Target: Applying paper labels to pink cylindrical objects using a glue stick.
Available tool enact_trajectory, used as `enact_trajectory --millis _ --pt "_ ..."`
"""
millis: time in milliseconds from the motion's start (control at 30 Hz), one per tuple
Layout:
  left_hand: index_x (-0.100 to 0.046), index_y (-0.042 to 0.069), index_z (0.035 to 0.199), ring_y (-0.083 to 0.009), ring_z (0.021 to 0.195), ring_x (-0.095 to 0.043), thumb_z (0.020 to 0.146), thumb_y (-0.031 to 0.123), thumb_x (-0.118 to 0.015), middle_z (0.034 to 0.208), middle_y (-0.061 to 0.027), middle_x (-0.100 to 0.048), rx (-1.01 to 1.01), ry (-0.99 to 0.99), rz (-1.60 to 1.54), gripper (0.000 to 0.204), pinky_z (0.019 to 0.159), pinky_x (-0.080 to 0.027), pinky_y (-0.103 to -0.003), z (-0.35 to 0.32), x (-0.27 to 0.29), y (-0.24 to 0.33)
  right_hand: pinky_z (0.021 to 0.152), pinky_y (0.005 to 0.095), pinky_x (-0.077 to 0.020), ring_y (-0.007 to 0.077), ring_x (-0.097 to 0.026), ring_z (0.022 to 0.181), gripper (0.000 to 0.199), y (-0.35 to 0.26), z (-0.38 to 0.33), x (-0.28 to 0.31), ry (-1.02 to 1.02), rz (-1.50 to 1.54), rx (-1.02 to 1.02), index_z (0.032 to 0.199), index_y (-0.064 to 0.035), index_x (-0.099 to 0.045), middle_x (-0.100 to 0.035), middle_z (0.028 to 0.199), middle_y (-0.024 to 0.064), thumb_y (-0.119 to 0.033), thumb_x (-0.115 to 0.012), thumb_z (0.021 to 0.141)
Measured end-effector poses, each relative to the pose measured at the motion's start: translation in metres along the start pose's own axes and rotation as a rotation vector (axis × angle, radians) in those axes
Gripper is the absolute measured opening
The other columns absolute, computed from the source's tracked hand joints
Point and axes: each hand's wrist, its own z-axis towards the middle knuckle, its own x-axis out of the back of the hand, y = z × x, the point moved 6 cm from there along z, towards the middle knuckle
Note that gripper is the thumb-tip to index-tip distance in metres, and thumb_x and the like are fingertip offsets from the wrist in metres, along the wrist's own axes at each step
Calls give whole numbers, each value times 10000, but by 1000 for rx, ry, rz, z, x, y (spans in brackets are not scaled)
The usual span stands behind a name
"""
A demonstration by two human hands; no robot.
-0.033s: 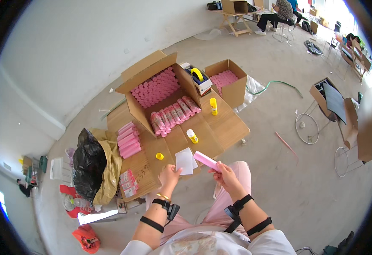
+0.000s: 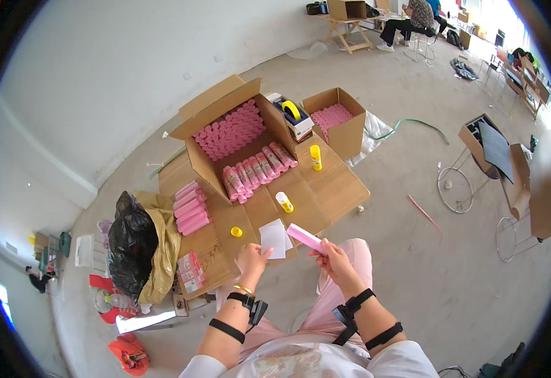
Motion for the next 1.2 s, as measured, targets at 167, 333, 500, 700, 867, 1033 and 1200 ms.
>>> enact_trajectory --millis 167,333,500,700,867,1033,1200 --pt "-555 121 1022 -250 1101 -482 666 400 -779 1102 -78 -522 267 110 171 505 886 -402 -477 -6 -8 11 558 225 -453 96 -497 595 342 -5 -4 -5 -24 -19 -10 1077 5 -521 -626 874 108 -310 -417 990" --pt "-533 126 1041 -257 1131 -461 641 359 -805 1139 -85 -494 444 131 18 538 914 -389 -460 -10 -19 4 554 216 -444 96 -496 592 348 1 -5 0 -45 -1 -18 1088 3 -520 -628 878 104 -312 -405 995" --pt "-517 102 1045 -248 1056 -521 655 302 -797 1043 -83 -559 332 198 -48 520 901 -393 -465 -12 -17 13 557 214 -441 90 -494 599 334 0 -9 11 -31 33 1 1086 -6 -526 -628 864 95 -305 -413 993" --pt "-519 0 1096 -184 934 -600 832 94 -629 1042 -66 -606 133 -33 -912 301 786 -498 -317 -7 -15 -4 635 204 -421 74 -487 665 276 -17 -13 -24 -38 -128 138 1072 -30 -547 -617 840 61 -268 -438 984" --pt "-565 13 1093 -142 868 -592 863 49 -551 999 -62 -616 21 -425 -1323 233 740 -523 -291 -64 44 45 629 209 -376 65 -456 685 251 -44 -33 -93 -275 -395 408 1090 -35 -549 -550 781 -3 -243 -462 981" --pt "-538 41 1143 -122 839 -580 849 35 -575 990 -42 -605 -4 -557 -1638 296 695 -507 -265 -99 87 45 634 199 -363 55 -431 696 239 -41 -47 -130 -384 -404 376 1107 -44 -551 -526 828 -20 -228 -482 973" --pt "-522 57 1151 -97 812 -559 827 6 -615 965 -28 -593 -46 -617 -1837 341 636 -476 -238 -132 121 47 630 191 -355 43 -419 712 243 -39 -65 -156 -419 -478 427 1127 -57 -582 -531 855 -37 -218 -492 968"
